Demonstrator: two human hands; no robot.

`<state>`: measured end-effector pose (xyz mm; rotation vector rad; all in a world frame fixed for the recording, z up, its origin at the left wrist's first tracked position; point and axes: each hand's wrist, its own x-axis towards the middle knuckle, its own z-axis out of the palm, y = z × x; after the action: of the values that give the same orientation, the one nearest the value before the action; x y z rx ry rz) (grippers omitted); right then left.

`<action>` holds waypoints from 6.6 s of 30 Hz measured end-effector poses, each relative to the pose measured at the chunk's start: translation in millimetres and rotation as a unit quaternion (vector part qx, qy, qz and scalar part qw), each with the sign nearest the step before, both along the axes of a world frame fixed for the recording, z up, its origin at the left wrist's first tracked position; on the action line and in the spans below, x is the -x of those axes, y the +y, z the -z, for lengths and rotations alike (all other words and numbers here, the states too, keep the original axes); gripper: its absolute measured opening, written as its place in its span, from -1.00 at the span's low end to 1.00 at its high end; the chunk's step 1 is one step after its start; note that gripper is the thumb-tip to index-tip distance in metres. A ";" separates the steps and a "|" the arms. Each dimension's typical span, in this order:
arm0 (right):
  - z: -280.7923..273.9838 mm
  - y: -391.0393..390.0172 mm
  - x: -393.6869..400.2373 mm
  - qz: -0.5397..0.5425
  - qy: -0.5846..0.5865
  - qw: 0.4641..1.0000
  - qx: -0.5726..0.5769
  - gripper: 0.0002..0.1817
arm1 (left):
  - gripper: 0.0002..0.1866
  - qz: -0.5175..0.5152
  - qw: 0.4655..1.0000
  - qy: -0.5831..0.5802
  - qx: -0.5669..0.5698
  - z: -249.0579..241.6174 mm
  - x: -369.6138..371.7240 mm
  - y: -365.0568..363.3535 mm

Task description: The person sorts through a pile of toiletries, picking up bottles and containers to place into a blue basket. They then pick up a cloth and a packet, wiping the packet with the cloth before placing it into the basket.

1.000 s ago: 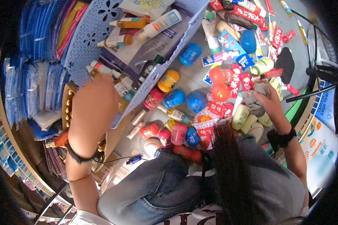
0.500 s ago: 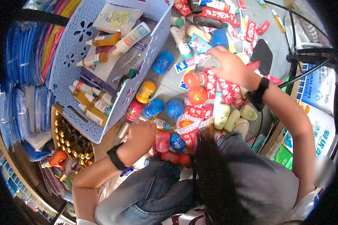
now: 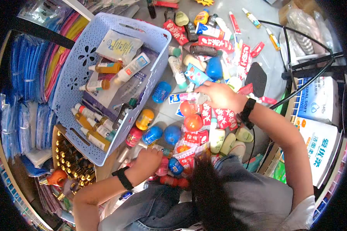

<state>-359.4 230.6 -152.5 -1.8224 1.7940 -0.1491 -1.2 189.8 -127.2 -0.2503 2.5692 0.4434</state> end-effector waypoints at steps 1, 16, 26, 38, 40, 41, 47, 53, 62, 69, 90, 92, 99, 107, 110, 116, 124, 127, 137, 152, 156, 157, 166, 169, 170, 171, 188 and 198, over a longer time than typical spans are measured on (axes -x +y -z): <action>-6.0 -2.8 3.1 -0.001 0.001 1.000 -0.021 -0.50 | -0.82 -0.014 1.000 -0.007 0.002 -1.0 1.7 -1.5; 5.6 -35.4 15.4 0.057 0.107 0.992 0.033 -0.45 | -0.86 -0.036 0.999 0.013 -0.004 6.1 -13.0 1.0; -3.4 -30.2 16.0 0.043 0.115 0.991 0.048 -0.63 | -0.88 -0.025 0.999 0.029 -0.019 9.2 -8.5 -5.2; 13.1 -20.6 21.6 0.029 0.106 0.991 0.071 -0.61 | -0.86 0.008 1.000 0.009 -0.021 14.7 -13.6 0.4; 11.0 -21.0 20.6 0.028 0.108 0.992 0.066 -0.61 | -0.86 0.009 1.000 0.006 -0.023 13.8 -13.3 -0.7; 12.5 -20.8 20.8 0.027 0.106 0.991 0.074 -0.61 | -0.86 0.009 1.000 0.007 -0.025 13.4 -12.9 -1.1; 17.9 -18.3 19.8 0.031 0.101 0.990 0.090 -0.64 | -0.86 0.027 0.999 0.010 -0.016 14.6 -13.7 -1.1; 15.5 -19.5 17.7 0.029 0.107 0.991 0.070 -0.65 | -0.85 0.028 0.999 0.001 -0.031 12.9 -12.5 -2.4; 15.9 -18.4 17.7 0.026 0.116 0.991 0.066 -0.65 | -0.84 0.015 0.998 0.052 -0.041 15.4 -18.6 -0.4; 21.6 -16.9 20.0 0.026 0.112 0.991 0.071 -0.62 | -0.86 0.010 0.999 0.028 -0.038 17.3 -15.6 1.0; 14.8 -20.7 11.9 0.021 0.137 0.988 0.076 -0.51 | -0.90 -0.051 0.996 0.074 0.004 38.6 -21.7 0.1; 14.7 -21.1 11.2 0.023 0.134 0.988 0.071 -0.50 | -0.90 -0.052 0.995 0.083 -0.001 40.3 -22.8 0.2; 18.0 -23.0 11.7 0.035 0.135 0.989 0.051 -0.50 | -0.82 -0.050 0.997 0.043 -0.027 39.1 -21.0 -3.1; 17.0 -22.0 10.3 0.053 0.130 0.989 0.048 -0.48 | -0.88 -0.071 0.994 0.076 -0.033 55.2 -19.9 1.3; 21.8 -19.9 13.3 0.058 0.124 0.990 0.036 -0.42 | -0.92 -0.149 0.985 0.091 -0.012 52.2 -18.1 2.9; 53.5 -9.7 31.8 0.021 0.168 0.982 0.088 -0.43 | -0.82 -0.246 0.943 0.014 -0.225 8.5 -33.6 -24.4; 52.4 -21.3 36.9 -0.011 0.135 0.989 0.060 -0.40 | -0.74 -0.661 0.648 0.301 -0.230 -46.0 -116.7 21.5; 49.2 -33.3 31.1 0.016 0.192 0.981 0.004 -0.44 | -0.75 -0.769 0.537 0.297 -0.178 -73.3 -142.1 75.9; 46.0 -56.2 12.7 -0.024 0.190 0.981 -0.035 -0.45 | -0.78 -0.912 0.393 0.118 0.017 -149.0 -215.1 254.9; 35.2 -50.5 21.7 -0.005 0.126 0.990 -0.067 -0.47 | -0.09 -0.777 0.516 -0.305 -0.194 -128.0 -319.5 343.4; 39.3 -42.7 31.0 0.036 0.108 0.993 -0.040 -0.49 | -0.14 -0.741 0.564 -0.315 -0.183 -128.3 -295.0 330.2; 43.3 -41.5 34.6 0.031 0.108 0.993 -0.031 -0.49 | -0.14 -0.735 0.578 -0.308 -0.175 -128.2 -287.0 327.8; 47.5 -51.7 37.5 0.022 0.164 0.981 -0.101 -0.26 | -0.19 -0.706 0.665 -0.234 -0.066 -137.7 -229.7 285.1; 50.4 -53.4 42.7 -0.009 0.102 0.991 -0.092 -0.29 | -0.18 -0.738 0.636 -0.212 -0.070 -142.2 -232.1 291.6; 50.2 -49.7 45.5 -0.010 0.082 0.992 -0.092 -0.30 | -0.17 -0.748 0.625 -0.210 -0.079 -147.0 -235.8 291.3; 51.5 -44.1 50.4 -0.015 0.036 0.998 -0.055 -0.34 | -0.16 -0.756 0.615 -0.205 -0.089 -151.2 -236.4 291.4; -16.2 -24.9 60.5 0.048 0.065 0.995 -0.059 -0.50 | -0.36 -0.641 0.399 -0.393 -0.525 -305.5 -240.6 358.2; 2.6 -34.4 49.0 0.084 -0.094 0.992 -0.026 -0.60 | -0.47 -0.511 0.444 -0.508 -0.533 -353.4 -318.9 211.8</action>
<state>-408.4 196.1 -155.1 -1.5654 1.7985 -0.3253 317.7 401.6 226.2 -1.1080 0.3651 1.5602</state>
